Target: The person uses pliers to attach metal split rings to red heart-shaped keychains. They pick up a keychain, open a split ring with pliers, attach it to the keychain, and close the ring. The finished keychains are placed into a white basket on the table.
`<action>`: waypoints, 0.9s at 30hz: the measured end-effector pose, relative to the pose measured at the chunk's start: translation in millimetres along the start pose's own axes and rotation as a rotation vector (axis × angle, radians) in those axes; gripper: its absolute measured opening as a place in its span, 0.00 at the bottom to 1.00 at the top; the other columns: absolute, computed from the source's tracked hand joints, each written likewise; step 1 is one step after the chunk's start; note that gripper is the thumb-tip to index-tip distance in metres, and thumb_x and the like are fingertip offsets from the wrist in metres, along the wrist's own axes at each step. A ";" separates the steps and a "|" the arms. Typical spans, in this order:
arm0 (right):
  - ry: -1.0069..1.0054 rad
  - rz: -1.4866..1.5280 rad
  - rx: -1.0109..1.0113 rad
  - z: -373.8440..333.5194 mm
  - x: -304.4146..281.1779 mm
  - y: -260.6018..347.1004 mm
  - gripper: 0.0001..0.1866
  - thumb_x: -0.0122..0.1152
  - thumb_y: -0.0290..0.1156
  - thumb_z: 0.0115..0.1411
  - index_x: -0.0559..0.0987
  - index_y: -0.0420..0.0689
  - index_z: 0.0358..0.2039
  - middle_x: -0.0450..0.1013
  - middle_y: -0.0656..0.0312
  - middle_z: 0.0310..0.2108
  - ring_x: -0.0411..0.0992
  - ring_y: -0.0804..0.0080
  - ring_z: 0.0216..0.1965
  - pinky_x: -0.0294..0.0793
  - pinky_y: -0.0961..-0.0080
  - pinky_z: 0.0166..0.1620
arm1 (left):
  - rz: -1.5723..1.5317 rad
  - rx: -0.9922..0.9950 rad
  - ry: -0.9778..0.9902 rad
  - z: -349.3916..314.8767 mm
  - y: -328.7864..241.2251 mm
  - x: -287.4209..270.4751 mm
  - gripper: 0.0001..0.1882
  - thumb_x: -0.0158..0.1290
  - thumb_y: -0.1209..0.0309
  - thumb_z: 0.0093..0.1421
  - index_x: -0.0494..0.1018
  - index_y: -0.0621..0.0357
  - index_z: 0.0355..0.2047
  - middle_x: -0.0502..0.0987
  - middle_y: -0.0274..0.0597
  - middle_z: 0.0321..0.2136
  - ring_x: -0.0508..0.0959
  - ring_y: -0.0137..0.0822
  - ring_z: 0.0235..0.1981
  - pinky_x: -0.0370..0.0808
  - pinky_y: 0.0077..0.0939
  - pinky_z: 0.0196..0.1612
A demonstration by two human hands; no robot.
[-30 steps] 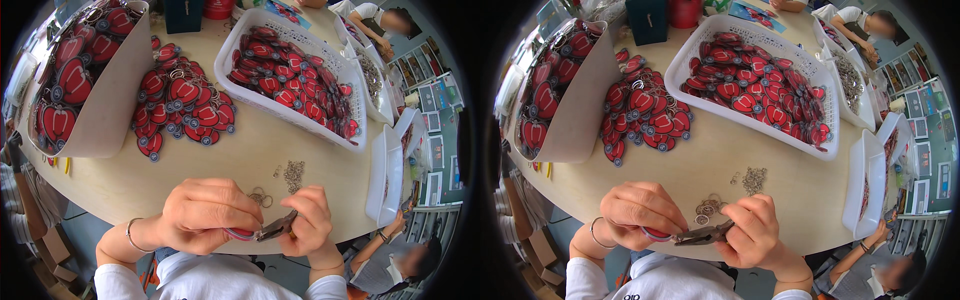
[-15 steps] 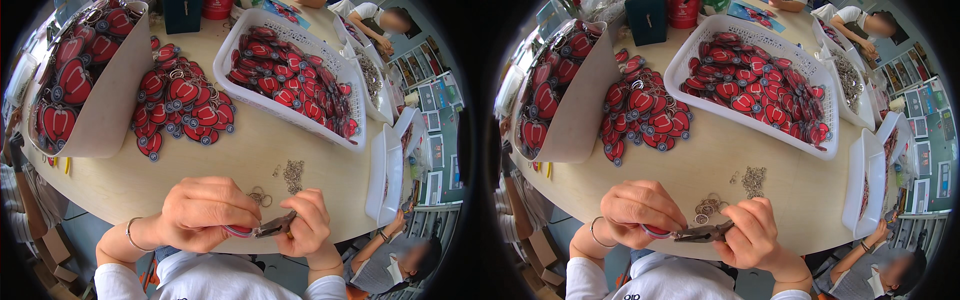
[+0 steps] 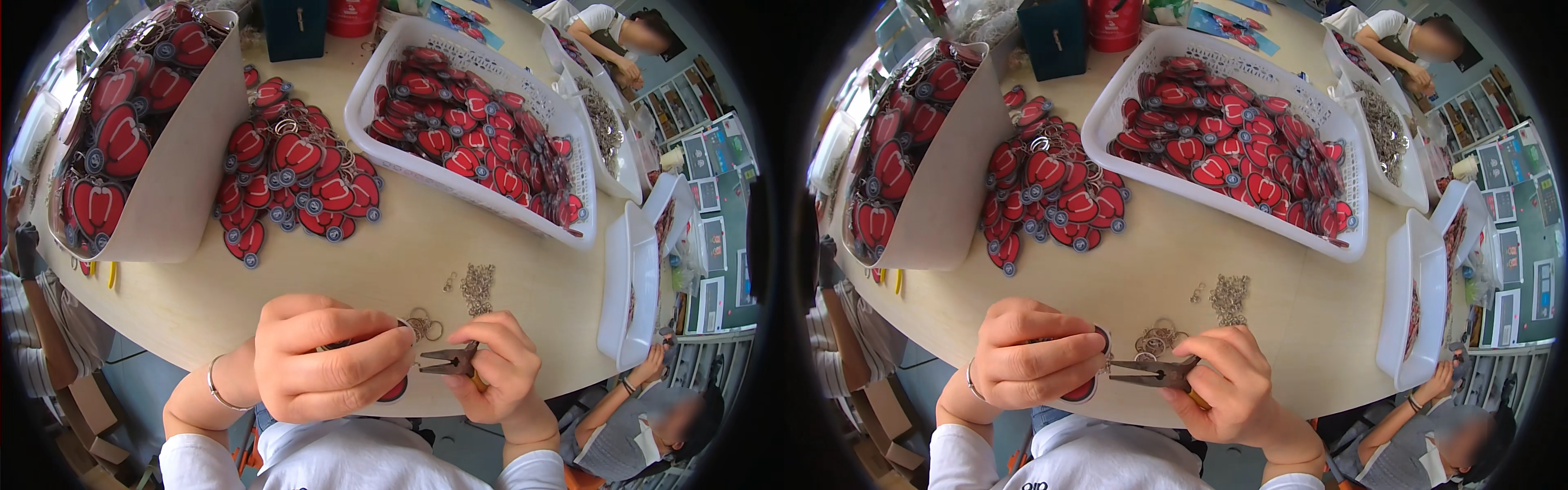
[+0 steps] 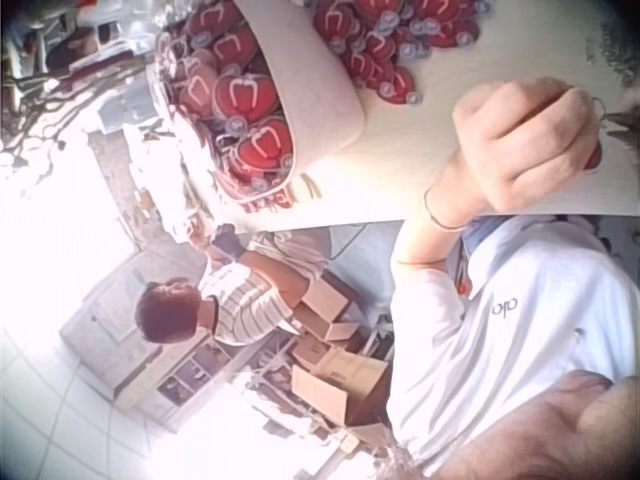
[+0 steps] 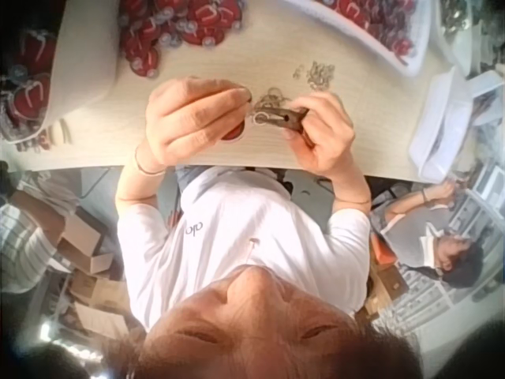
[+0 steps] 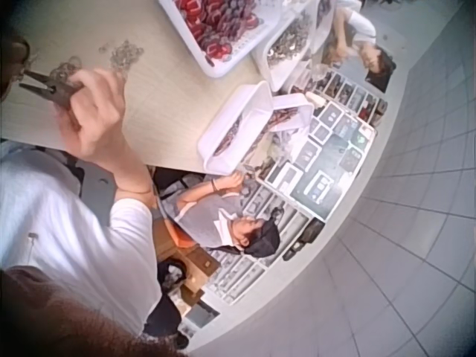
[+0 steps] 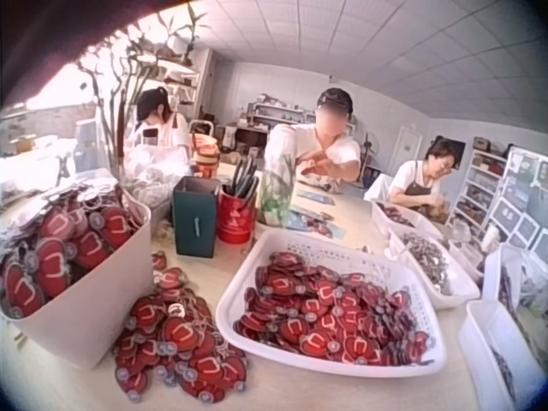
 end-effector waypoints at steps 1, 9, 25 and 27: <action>0.003 -0.002 0.005 0.2 -0.2 0.3 0.16 0.68 0.29 0.46 0.68 0.39 0.13 0.73 0.55 0.30 0.70 0.60 0.28 0.67 0.69 0.29 | 0.017 0.012 -0.001 0.0 -0.1 0.1 0.09 0.60 0.77 0.47 0.78 0.58 0.31 0.79 0.38 0.35 0.78 0.35 0.32 0.73 0.21 0.24; 0.049 0.005 0.009 -0.4 -3.4 2.5 0.16 0.68 0.29 0.45 0.68 0.39 0.13 0.72 0.56 0.26 0.69 0.61 0.24 0.67 0.70 0.25 | 0.075 0.059 0.004 -0.8 -0.7 1.9 0.09 0.60 0.78 0.44 0.78 0.57 0.29 0.78 0.36 0.35 0.78 0.34 0.33 0.72 0.19 0.23; -0.107 -0.122 0.060 -6.1 17.3 -28.6 0.14 0.68 0.31 0.48 0.72 0.40 0.17 0.72 0.58 0.28 0.70 0.62 0.27 0.69 0.68 0.30 | 0.321 -0.431 0.007 -2.7 46.4 4.0 0.05 0.54 0.84 0.50 0.73 0.67 0.29 0.76 0.46 0.27 0.76 0.47 0.28 0.73 0.34 0.30; -0.122 -0.157 0.041 -9.5 19.2 -31.9 0.14 0.68 0.31 0.49 0.72 0.40 0.17 0.72 0.58 0.29 0.70 0.62 0.28 0.69 0.67 0.31 | 0.526 -0.564 0.097 -3.9 61.7 -4.2 0.12 0.57 0.78 0.53 0.73 0.66 0.38 0.76 0.48 0.37 0.76 0.49 0.37 0.74 0.36 0.39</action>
Point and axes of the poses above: each hand's wrist, its own z-axis towards the middle knuckle, its own x-axis out of the palm, y = z × x, the point moved 1 cm from there along z, towards the middle knuckle
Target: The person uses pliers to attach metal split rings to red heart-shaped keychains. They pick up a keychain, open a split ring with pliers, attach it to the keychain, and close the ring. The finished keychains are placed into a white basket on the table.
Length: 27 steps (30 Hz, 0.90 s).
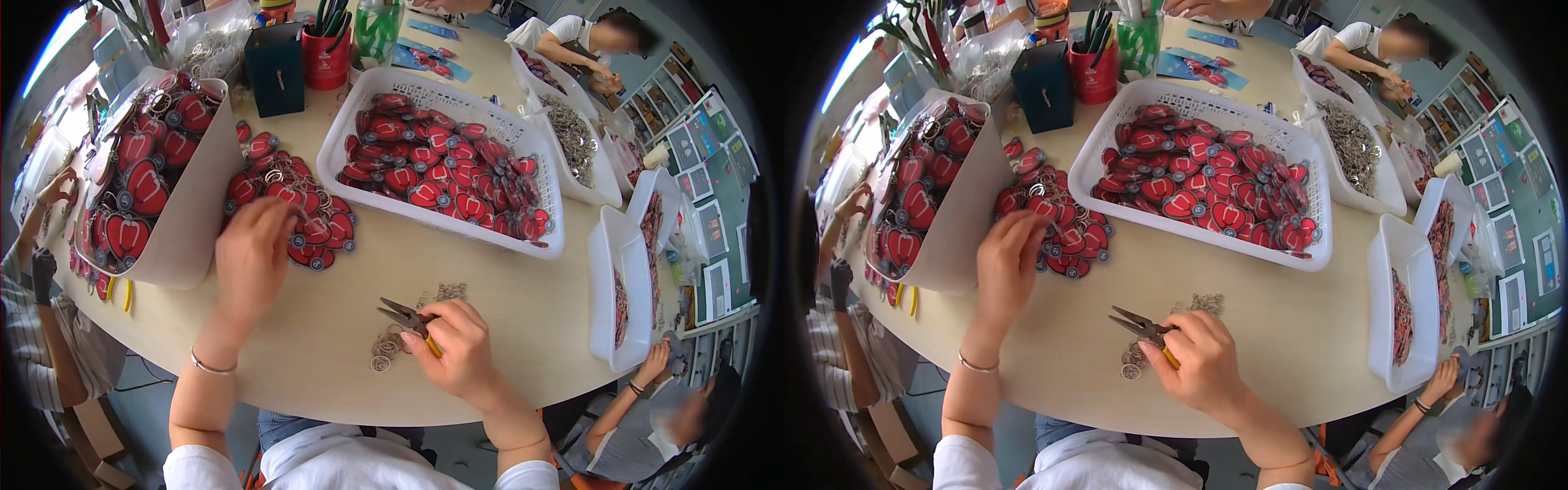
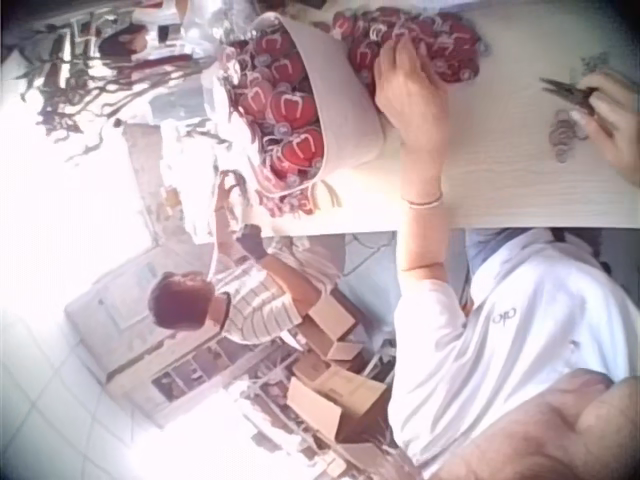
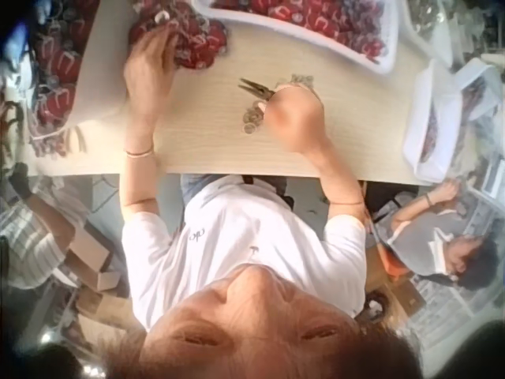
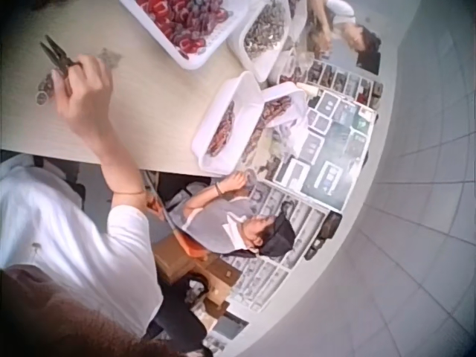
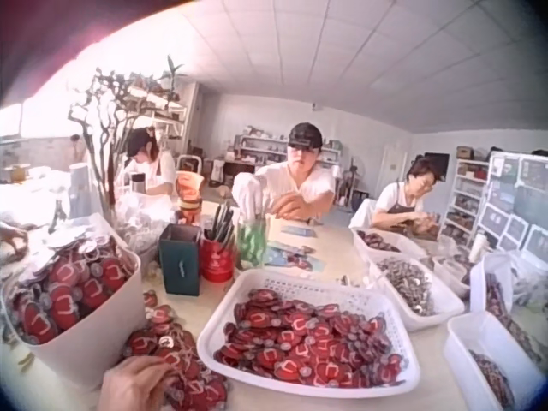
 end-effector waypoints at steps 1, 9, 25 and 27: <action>-0.008 -0.016 -0.014 0.3 0.4 -1.2 0.14 0.68 0.32 0.49 0.72 0.40 0.17 0.73 0.58 0.29 0.70 0.62 0.28 0.70 0.67 0.31 | 0.151 -0.008 -0.025 3.9 2.7 0.2 0.15 0.58 0.77 0.53 0.73 0.65 0.42 0.76 0.49 0.40 0.75 0.49 0.40 0.74 0.37 0.41; -0.170 -0.011 -0.030 -1.2 -0.1 -6.4 0.14 0.68 0.29 0.47 0.71 0.40 0.15 0.72 0.55 0.29 0.70 0.60 0.28 0.70 0.66 0.32 | -0.053 0.188 0.256 92.5 -49.7 63.7 0.20 0.62 0.75 0.47 0.75 0.57 0.43 0.76 0.44 0.38 0.74 0.48 0.43 0.71 0.39 0.47; -0.163 -0.007 0.350 2.2 -7.7 -42.4 0.07 0.68 0.21 0.45 0.78 0.36 0.24 0.72 0.58 0.34 0.70 0.58 0.39 0.69 0.66 0.40 | -0.644 0.006 0.146 124.7 -45.9 93.1 0.11 0.65 0.74 0.48 0.77 0.65 0.30 0.75 0.37 0.21 0.73 0.28 0.22 0.69 0.24 0.28; -0.101 -0.058 0.325 1.8 0.1 -48.9 0.07 0.69 0.21 0.44 0.78 0.36 0.24 0.72 0.58 0.35 0.69 0.58 0.40 0.67 0.65 0.43 | -0.746 -0.160 0.110 104.6 -49.9 62.6 0.08 0.64 0.74 0.51 0.77 0.64 0.30 0.74 0.33 0.22 0.71 0.22 0.23 0.67 0.19 0.25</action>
Point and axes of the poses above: each hand's wrist, its own z-axis towards the middle knuckle, its own x-axis out of the palm, y = z × x, the point moved 1 cm from there along z, towards the middle knuckle
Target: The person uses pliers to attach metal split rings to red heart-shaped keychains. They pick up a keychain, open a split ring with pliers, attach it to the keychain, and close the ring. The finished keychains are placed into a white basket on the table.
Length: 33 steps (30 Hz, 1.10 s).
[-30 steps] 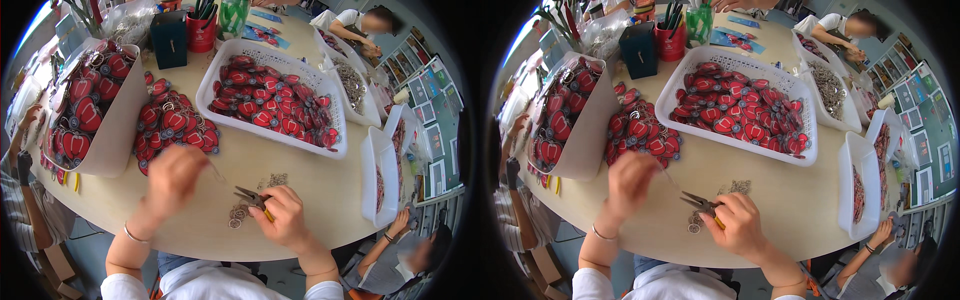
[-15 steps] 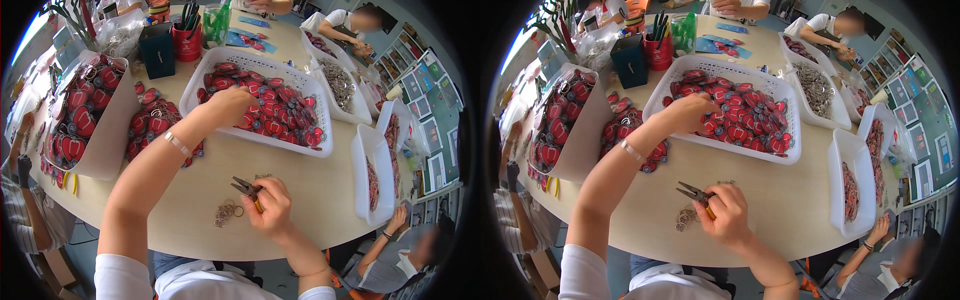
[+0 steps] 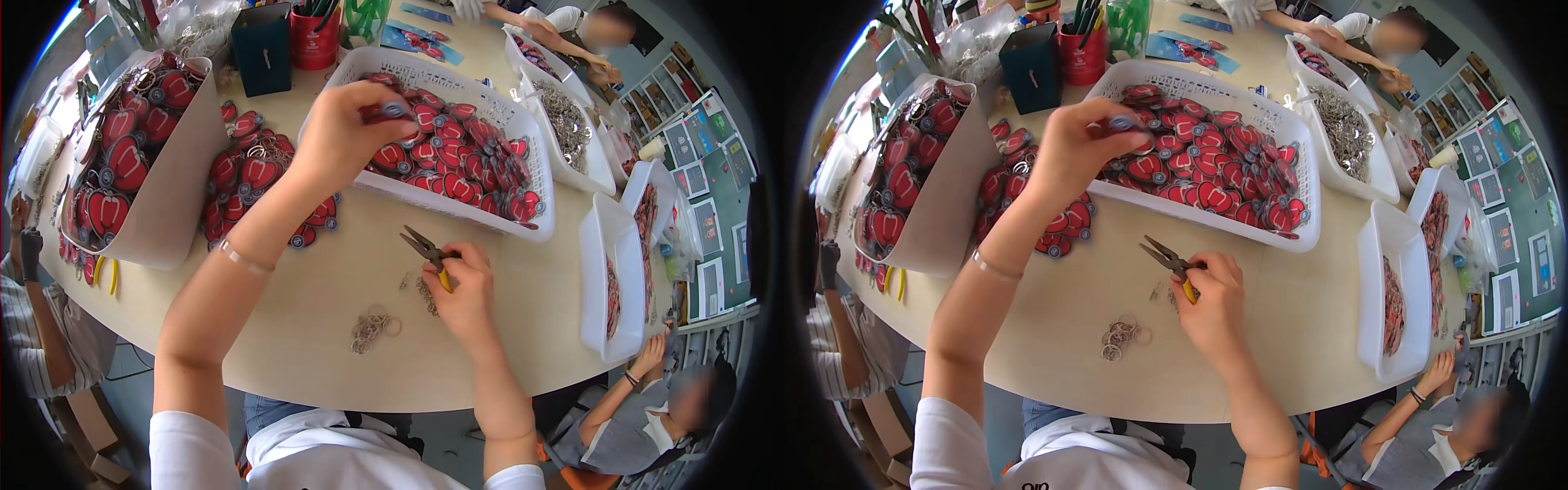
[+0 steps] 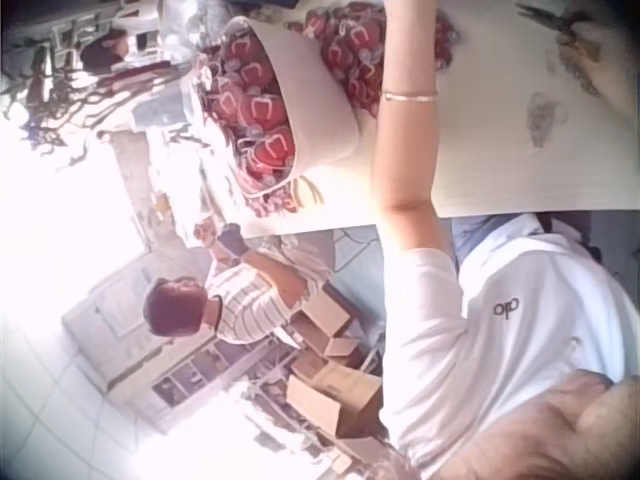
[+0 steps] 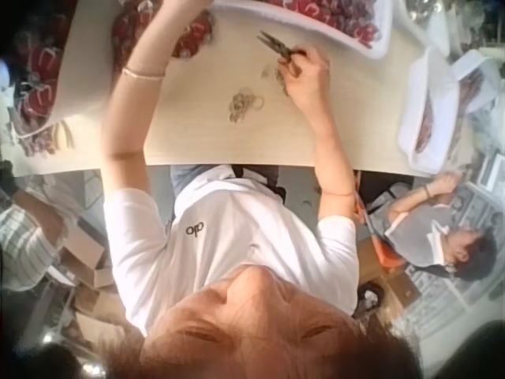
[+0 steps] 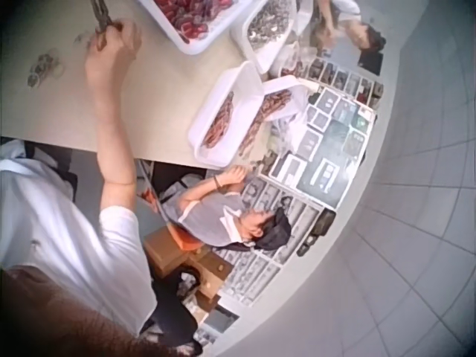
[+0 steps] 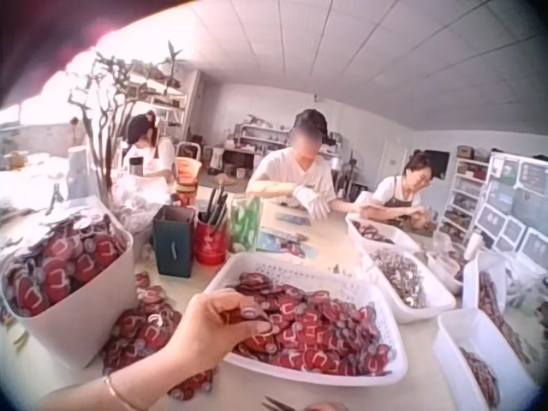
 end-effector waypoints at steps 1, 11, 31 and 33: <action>0.031 -0.024 -0.019 1.1 5.6 -1.6 0.07 0.69 0.22 0.44 0.78 0.37 0.23 0.72 0.58 0.35 0.69 0.59 0.40 0.67 0.64 0.44 | -0.057 -0.057 -0.020 -15.6 0.7 -7.7 0.08 0.63 0.73 0.52 0.76 0.63 0.31 0.74 0.32 0.23 0.71 0.22 0.23 0.67 0.17 0.25; 0.154 -0.113 0.000 5.2 19.2 1.9 0.08 0.70 0.22 0.43 0.78 0.37 0.23 0.71 0.58 0.37 0.67 0.59 0.43 0.64 0.64 0.48 | -0.718 -0.718 -0.013 -133.6 -7.8 -20.9 0.12 0.57 0.71 0.60 0.66 0.58 0.41 0.75 0.35 0.36 0.77 0.25 0.33 0.78 0.19 0.33; 0.121 0.332 -0.327 -0.6 0.3 42.3 0.14 0.69 0.16 0.30 0.70 0.39 0.17 0.72 0.59 0.37 0.69 0.59 0.38 0.69 0.68 0.37 | -0.906 -1.059 0.485 -152.6 -2.9 -13.4 0.11 0.60 0.65 0.58 0.78 0.61 0.34 0.77 0.33 0.25 0.77 0.23 0.25 0.77 0.18 0.25; 0.124 0.312 -0.408 -0.6 1.0 41.9 0.14 0.67 0.16 0.28 0.70 0.39 0.17 0.72 0.59 0.37 0.69 0.59 0.38 0.68 0.65 0.38 | -0.873 -1.012 0.538 -151.9 -2.5 -14.5 0.10 0.60 0.66 0.58 0.78 0.61 0.34 0.78 0.34 0.25 0.77 0.23 0.24 0.77 0.17 0.25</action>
Point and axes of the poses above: each hand's wrist, its own z-axis towards the middle knuckle, its own x-axis out of the palm, y = z × x, the point moved 1 cm from there along z, towards the middle knuckle
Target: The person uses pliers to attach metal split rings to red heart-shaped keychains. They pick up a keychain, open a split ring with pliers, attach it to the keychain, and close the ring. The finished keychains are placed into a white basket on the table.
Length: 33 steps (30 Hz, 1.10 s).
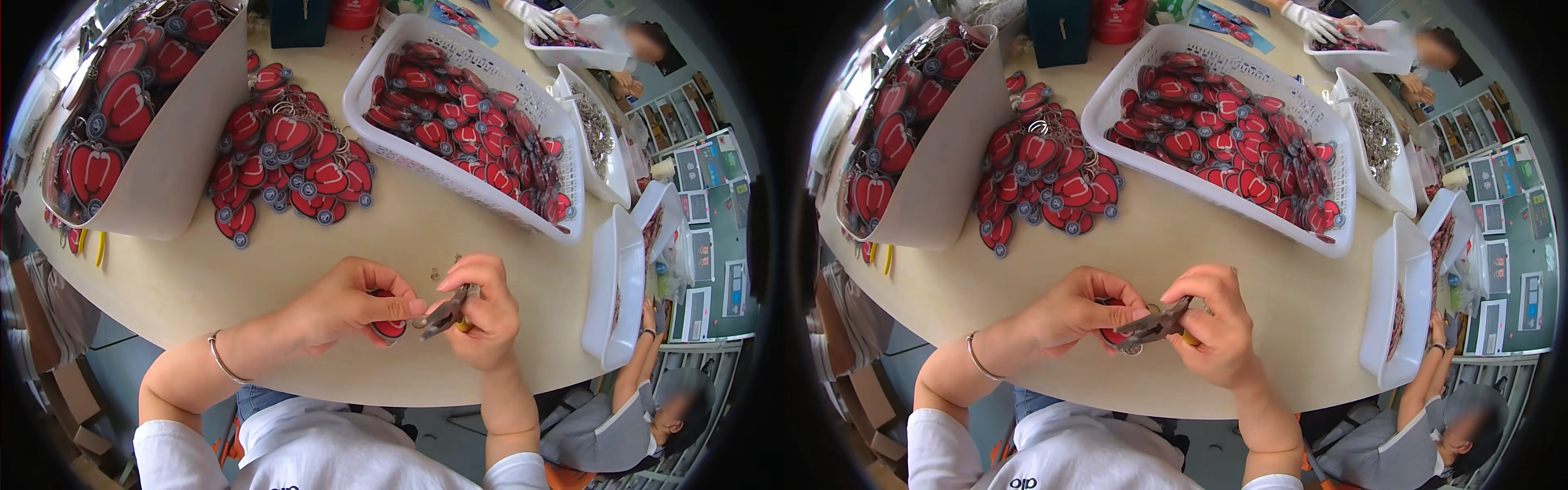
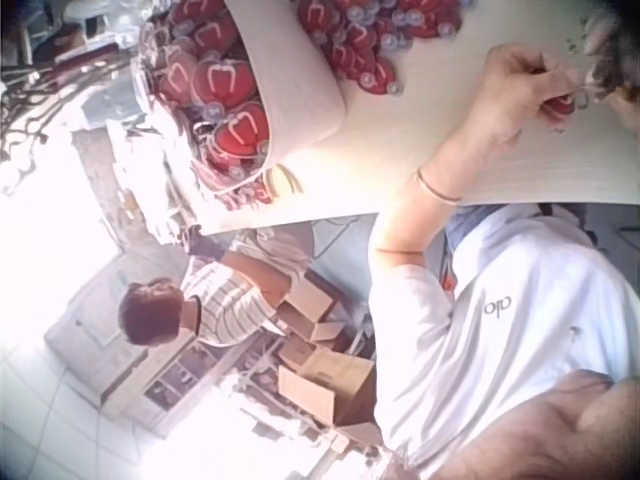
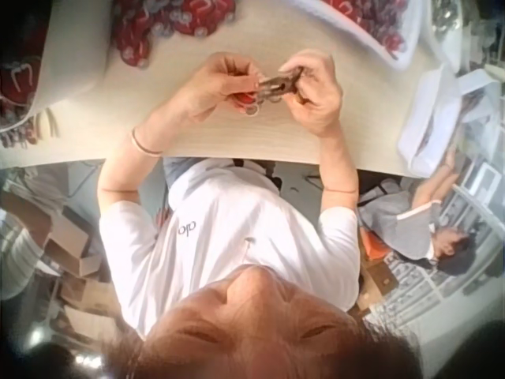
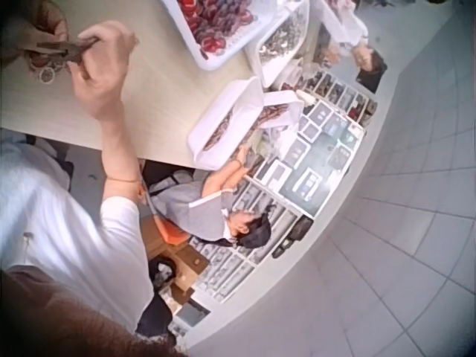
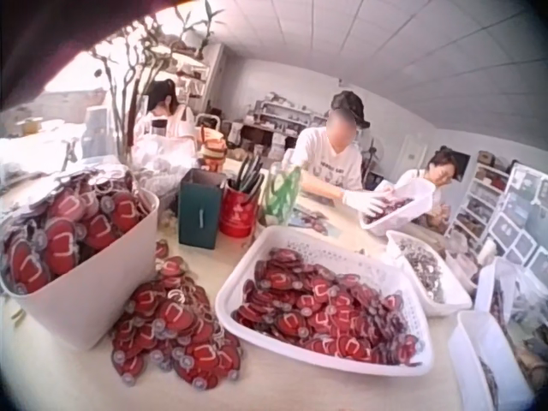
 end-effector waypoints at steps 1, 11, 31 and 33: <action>0.009 -0.011 -0.039 -0.1 0.3 0.3 0.14 0.67 0.17 0.27 0.70 0.39 0.16 0.72 0.59 0.37 0.69 0.58 0.39 0.68 0.64 0.39 | 0.012 -0.013 -0.002 -0.2 -1.1 -0.5 0.10 0.60 0.66 0.58 0.78 0.62 0.33 0.78 0.34 0.25 0.77 0.23 0.24 0.76 0.16 0.25; -0.053 0.001 0.080 -2.2 0.3 9.0 0.11 0.69 0.18 0.35 0.75 0.37 0.20 0.71 0.57 0.37 0.69 0.60 0.38 0.69 0.66 0.39 | -0.010 0.096 -0.019 -2.4 -3.8 1.9 0.08 0.59 0.70 0.59 0.76 0.63 0.33 0.76 0.33 0.26 0.75 0.23 0.26 0.74 0.16 0.29; -0.115 0.240 0.424 -7.7 3.7 15.2 0.08 0.65 0.28 0.57 0.77 0.37 0.31 0.67 0.56 0.42 0.69 0.67 0.39 0.69 0.74 0.41 | 0.218 0.600 -0.182 -6.3 8.6 17.9 0.13 0.60 0.83 0.54 0.73 0.65 0.41 0.73 0.37 0.36 0.75 0.25 0.35 0.73 0.19 0.40; -0.043 0.322 0.466 -7.1 1.2 10.3 0.08 0.64 0.28 0.57 0.76 0.37 0.32 0.67 0.57 0.42 0.68 0.68 0.39 0.69 0.75 0.43 | 0.269 0.663 -0.212 -6.8 9.8 15.8 0.19 0.59 0.85 0.53 0.70 0.65 0.46 0.73 0.38 0.37 0.75 0.24 0.36 0.73 0.19 0.41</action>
Point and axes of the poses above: each hand's wrist, its own z-axis towards the middle knuckle, its own x-axis out of the palm, y = z × x, the point moved 1 cm from there along z, towards the middle knuckle
